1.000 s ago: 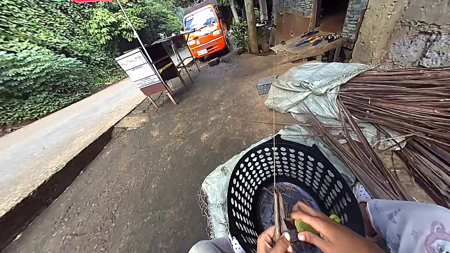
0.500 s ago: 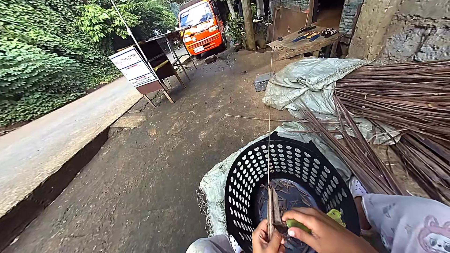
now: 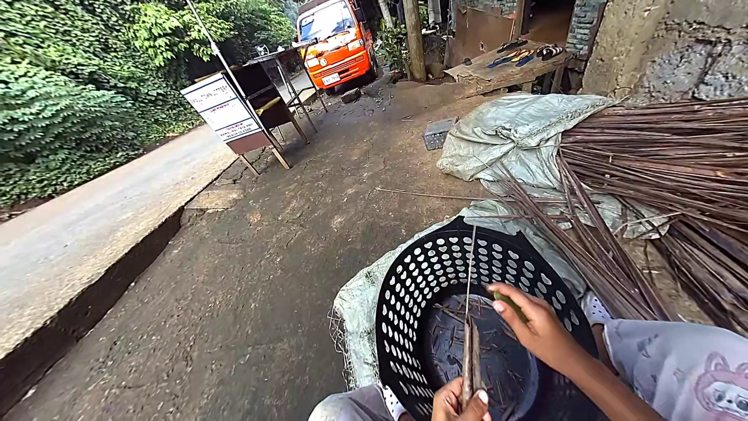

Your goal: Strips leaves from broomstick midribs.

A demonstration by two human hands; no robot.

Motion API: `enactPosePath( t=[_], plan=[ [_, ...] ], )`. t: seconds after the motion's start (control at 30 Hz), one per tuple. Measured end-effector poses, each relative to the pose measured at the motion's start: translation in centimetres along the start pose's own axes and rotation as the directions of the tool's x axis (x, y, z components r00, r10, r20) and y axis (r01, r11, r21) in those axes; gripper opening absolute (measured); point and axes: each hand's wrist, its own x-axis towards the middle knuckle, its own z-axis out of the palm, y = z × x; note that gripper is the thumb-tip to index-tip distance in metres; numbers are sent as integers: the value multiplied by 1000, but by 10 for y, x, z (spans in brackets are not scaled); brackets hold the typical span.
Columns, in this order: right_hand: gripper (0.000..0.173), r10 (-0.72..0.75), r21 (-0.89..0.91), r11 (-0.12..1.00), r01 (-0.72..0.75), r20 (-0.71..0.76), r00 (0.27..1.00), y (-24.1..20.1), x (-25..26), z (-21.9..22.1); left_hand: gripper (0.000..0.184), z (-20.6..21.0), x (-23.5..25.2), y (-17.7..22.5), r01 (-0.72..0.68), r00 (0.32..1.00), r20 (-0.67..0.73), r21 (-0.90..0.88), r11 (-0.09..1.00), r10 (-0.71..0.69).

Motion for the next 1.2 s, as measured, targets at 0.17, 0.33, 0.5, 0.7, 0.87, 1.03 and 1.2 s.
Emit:
enactPosePath(
  t=[0.17, 0.33, 0.5, 0.7, 0.87, 1.03, 1.2],
  plan=[
    [21, -4, 307, 928, -211, 573, 819, -17, -11, -17, 33, 1, 9, 1, -6, 999, -40, -89, 996, 3],
    [23, 121, 225, 905, -362, 677, 726, -18, -7, -16, 40, 4, 7, 4, -3, 997, -80, -118, 993, -6],
    [21, 134, 265, 871, -414, 682, 719, -16, -6, -14, 40, 6, 7, 4, -38, 997, -75, -135, 990, 28],
    [23, 85, 308, 920, -243, 448, 890, -18, -22, 11, 40, 6, 5, 7, -64, 988, -152, -175, 983, 37],
    [28, 46, 178, 979, -101, 292, 955, -23, -30, 25, 40, 5, 9, 11, -88, 979, -194, -156, 984, 57],
    [24, 140, 137, 976, -167, 189, 972, -17, -31, 35, 38, 4, 7, 10, -78, 984, -171, -111, 991, 58],
    [27, 182, 143, 964, -223, 254, 950, -17, -23, 27, 40, 1, 4, 9, -65, 989, -140, -85, 994, 53]
  ],
)
